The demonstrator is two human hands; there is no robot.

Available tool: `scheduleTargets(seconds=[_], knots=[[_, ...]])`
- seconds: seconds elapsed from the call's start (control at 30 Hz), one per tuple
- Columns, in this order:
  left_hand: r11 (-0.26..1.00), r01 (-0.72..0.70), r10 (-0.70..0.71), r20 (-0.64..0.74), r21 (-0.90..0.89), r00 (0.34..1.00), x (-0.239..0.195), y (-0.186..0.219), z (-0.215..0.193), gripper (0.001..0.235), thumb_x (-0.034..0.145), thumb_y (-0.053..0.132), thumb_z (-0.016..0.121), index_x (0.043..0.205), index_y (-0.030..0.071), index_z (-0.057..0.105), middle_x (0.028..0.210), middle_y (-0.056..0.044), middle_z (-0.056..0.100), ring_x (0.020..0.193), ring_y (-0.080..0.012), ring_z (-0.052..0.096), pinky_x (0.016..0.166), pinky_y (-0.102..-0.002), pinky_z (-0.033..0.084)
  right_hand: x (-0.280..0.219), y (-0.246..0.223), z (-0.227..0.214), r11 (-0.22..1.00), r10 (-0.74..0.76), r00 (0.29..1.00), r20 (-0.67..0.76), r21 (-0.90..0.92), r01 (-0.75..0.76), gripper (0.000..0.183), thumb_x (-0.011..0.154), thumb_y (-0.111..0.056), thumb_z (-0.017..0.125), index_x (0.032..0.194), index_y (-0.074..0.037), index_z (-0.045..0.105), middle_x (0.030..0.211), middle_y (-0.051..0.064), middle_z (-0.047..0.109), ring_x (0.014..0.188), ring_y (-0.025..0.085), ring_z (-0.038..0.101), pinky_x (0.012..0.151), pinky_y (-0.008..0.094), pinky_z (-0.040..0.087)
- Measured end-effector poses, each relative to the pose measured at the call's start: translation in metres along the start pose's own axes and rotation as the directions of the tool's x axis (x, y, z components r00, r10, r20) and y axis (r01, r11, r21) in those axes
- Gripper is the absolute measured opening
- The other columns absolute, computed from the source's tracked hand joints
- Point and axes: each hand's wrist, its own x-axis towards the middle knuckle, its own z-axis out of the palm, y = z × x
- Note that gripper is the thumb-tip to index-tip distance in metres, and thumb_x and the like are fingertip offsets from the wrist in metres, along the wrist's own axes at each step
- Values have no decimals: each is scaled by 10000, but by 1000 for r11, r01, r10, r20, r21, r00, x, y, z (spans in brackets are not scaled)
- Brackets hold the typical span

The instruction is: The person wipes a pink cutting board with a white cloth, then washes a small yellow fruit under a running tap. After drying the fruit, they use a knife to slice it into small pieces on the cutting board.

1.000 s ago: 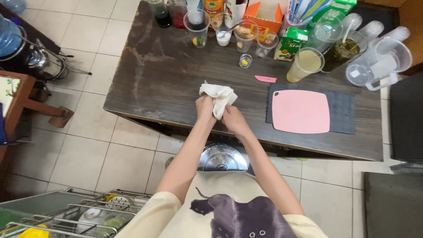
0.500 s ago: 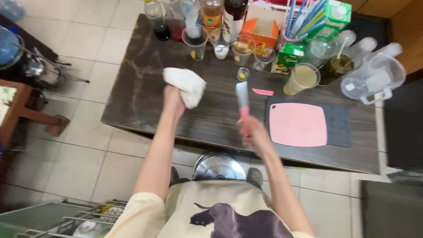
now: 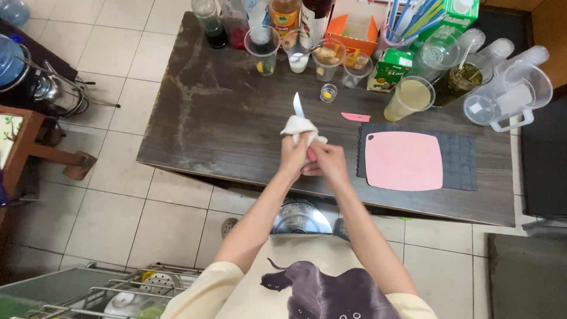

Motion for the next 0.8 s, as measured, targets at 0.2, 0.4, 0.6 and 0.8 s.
scheduleTargets(seconds=[0.2, 0.4, 0.6, 0.8], knots=[[973, 30, 40, -294, 228, 955, 30, -40, -4, 596, 985, 493, 534, 986, -53, 773, 931, -226, 768, 995, -356, 719, 918, -522, 493, 12, 38, 0, 904, -292, 955, 53, -311, 293, 398, 1008, -312, 629, 670, -119, 712, 572, 90, 699, 584, 173, 718, 611, 289, 558], [995, 82, -82, 9, -59, 997, 2, -42, 0, 268, 932, 356, 702, 878, 94, 674, 533, -51, 628, 430, -163, 604, 402, -282, 526, 21, 49, 2, 987, -159, 983, -95, -54, 154, 226, 989, -93, 570, 914, -67, 782, 710, 61, 643, 591, 117, 590, 535, 255, 523], [962, 17, 13, -109, 274, 994, 45, -76, -18, 513, 975, 473, 621, 696, 51, 708, 476, -111, 636, 486, -220, 670, 492, -399, 536, 52, 80, 7, 999, -42, 999, -18, 0, 42, 176, 904, -71, 643, 810, 9, 768, 628, 123, 671, 510, 167, 654, 518, 293, 586], [984, 128, -160, -305, -122, 939, 24, -11, -36, 702, 980, 567, 506, 1135, -98, 670, 930, -295, 741, 719, -338, 762, 590, -468, 645, 85, 42, -74, 872, -312, 945, -100, -426, 242, 237, 946, -246, 645, 973, -72, 803, 704, 136, 714, 597, 226, 719, 530, 327, 565]])
